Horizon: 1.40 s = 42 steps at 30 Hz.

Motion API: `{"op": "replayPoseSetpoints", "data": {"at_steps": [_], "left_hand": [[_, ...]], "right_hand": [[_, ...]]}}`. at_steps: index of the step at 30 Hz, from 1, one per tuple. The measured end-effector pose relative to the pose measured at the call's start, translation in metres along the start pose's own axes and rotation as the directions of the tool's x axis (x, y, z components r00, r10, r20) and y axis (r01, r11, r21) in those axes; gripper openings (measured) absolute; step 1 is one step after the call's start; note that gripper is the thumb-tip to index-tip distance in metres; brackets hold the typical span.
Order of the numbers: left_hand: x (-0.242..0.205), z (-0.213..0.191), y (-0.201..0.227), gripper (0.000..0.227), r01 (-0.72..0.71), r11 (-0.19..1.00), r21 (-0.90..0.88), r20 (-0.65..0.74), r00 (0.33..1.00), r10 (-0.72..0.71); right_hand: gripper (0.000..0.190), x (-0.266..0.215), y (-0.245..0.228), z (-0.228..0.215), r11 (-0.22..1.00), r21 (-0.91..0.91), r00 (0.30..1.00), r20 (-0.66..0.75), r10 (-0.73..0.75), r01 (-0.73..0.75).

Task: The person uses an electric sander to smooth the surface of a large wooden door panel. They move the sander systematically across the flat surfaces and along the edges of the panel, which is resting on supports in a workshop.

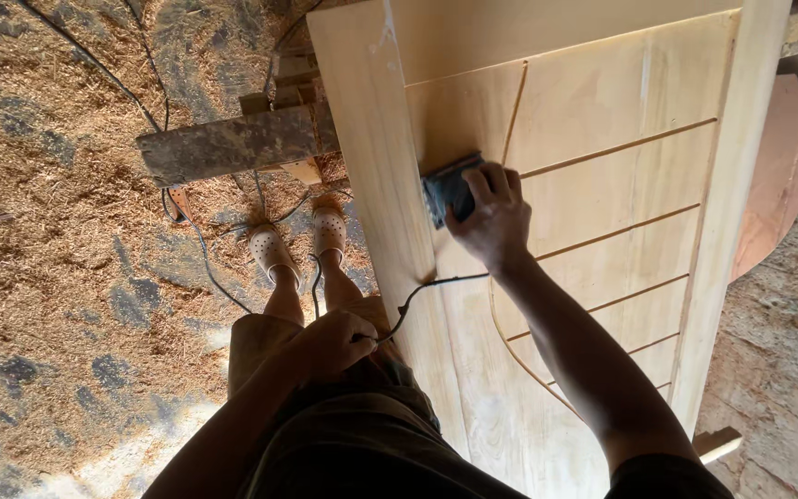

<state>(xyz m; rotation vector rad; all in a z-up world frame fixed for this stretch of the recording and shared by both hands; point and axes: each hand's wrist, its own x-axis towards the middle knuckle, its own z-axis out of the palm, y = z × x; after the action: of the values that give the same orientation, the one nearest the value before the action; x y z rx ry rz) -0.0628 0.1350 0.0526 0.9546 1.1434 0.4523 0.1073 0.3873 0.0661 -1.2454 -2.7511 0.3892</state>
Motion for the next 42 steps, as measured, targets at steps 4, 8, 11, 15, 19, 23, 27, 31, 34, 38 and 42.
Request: {"op": "replayPoseSetpoints", "data": {"at_steps": [4,8,11,15,19,23,27,31,34,38,42], "left_hand": [[0.001,0.004,-0.007,0.022,0.006,1.000,-0.020,-0.051,0.999,-0.007],[0.006,0.007,-0.015,0.021,-0.066,0.998,-0.023,-0.068,0.996,0.064],[0.008,0.012,-0.017,0.021,-0.012,1.000,-0.004,-0.071,0.997,0.012],[0.008,0.016,-0.017,0.019,-0.007,0.999,0.040,-0.090,0.996,0.010],[0.007,0.018,-0.018,0.023,0.032,0.996,0.084,-0.039,0.999,-0.029],[0.009,0.019,-0.018,0.021,0.042,0.999,0.014,-0.009,0.999,-0.042],[0.010,0.019,-0.017,0.019,-0.029,1.000,-0.008,0.035,0.999,0.029],[0.011,0.016,-0.014,0.019,-0.119,0.993,-0.026,0.041,0.992,0.120],[0.006,0.017,-0.008,0.019,0.038,0.999,0.014,0.052,0.998,-0.039],[0.005,0.016,0.000,0.018,-0.007,0.998,0.058,0.135,0.991,-0.001],[0.003,0.016,0.004,0.019,0.013,0.996,0.084,0.094,0.995,-0.021]], "right_hand": [[0.045,0.036,-0.001,0.004,1.000,0.001,0.999,-0.028,-0.028,0.028],[0.048,0.068,-0.003,0.010,1.000,0.000,0.998,-0.063,-0.018,0.018],[0.045,0.082,-0.005,0.016,1.000,0.002,0.996,-0.085,0.018,-0.018],[0.044,0.070,-0.006,0.016,0.997,0.030,0.995,-0.070,0.075,-0.073],[0.050,0.018,-0.007,0.007,0.993,0.051,0.994,-0.010,0.107,-0.106],[0.051,-0.039,-0.010,-0.002,0.993,0.045,0.994,-0.015,0.111,-0.111],[0.045,-0.045,-0.012,-0.003,0.994,0.043,0.995,-0.016,0.101,-0.100],[0.048,-0.009,-0.009,0.003,0.995,0.038,0.995,-0.035,0.093,-0.091],[0.049,0.022,-0.008,0.009,0.997,0.050,0.996,-0.071,0.059,-0.055],[0.048,0.061,-0.005,0.016,0.998,0.050,0.995,-0.092,0.031,-0.026],[0.047,0.089,-0.003,0.025,0.998,0.036,0.995,-0.087,0.048,-0.045]]}}
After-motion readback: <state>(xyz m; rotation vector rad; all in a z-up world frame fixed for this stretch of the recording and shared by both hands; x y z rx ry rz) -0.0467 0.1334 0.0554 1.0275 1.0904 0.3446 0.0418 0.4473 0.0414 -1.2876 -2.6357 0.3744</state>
